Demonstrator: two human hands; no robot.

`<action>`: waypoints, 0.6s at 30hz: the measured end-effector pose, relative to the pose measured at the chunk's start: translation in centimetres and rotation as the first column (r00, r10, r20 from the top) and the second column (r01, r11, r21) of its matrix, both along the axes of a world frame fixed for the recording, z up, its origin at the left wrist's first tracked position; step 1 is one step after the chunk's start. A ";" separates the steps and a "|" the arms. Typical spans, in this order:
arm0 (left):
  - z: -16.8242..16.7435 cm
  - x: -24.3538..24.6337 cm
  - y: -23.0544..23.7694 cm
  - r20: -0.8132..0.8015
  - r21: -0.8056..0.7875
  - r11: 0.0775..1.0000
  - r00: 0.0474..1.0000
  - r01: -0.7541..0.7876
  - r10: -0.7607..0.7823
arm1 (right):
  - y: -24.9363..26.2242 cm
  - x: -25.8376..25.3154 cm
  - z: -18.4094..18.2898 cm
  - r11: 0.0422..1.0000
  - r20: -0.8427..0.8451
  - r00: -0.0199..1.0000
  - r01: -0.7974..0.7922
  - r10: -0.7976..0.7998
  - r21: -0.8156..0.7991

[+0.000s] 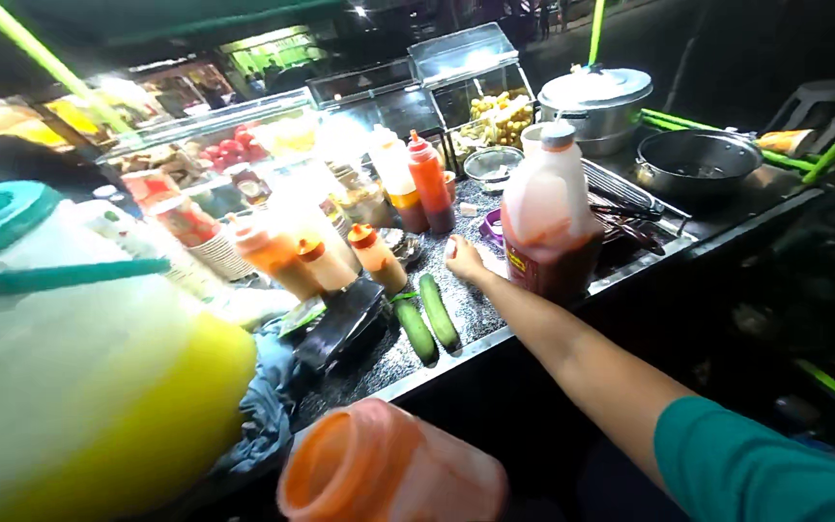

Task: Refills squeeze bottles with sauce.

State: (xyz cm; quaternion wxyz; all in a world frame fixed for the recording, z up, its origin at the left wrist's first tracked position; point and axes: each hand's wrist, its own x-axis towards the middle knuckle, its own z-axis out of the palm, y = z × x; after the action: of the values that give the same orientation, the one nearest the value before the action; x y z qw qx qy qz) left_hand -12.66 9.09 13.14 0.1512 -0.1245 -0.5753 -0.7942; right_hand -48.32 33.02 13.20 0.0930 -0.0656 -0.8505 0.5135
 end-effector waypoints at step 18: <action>5.9 -22.0 16.3 -0.178 -0.219 0.935 0.954 -0.277 0.241 | 3.5 23.8 1.8 0.839 -0.337 0.919 -0.343 0.206 -0.423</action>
State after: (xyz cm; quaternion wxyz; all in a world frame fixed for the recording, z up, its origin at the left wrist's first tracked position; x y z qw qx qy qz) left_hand -34.69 25.37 19.02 0.2808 -0.1236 -0.6662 -0.6797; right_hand -24.48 36.47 15.00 0.1170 0.1102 -0.6778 0.7175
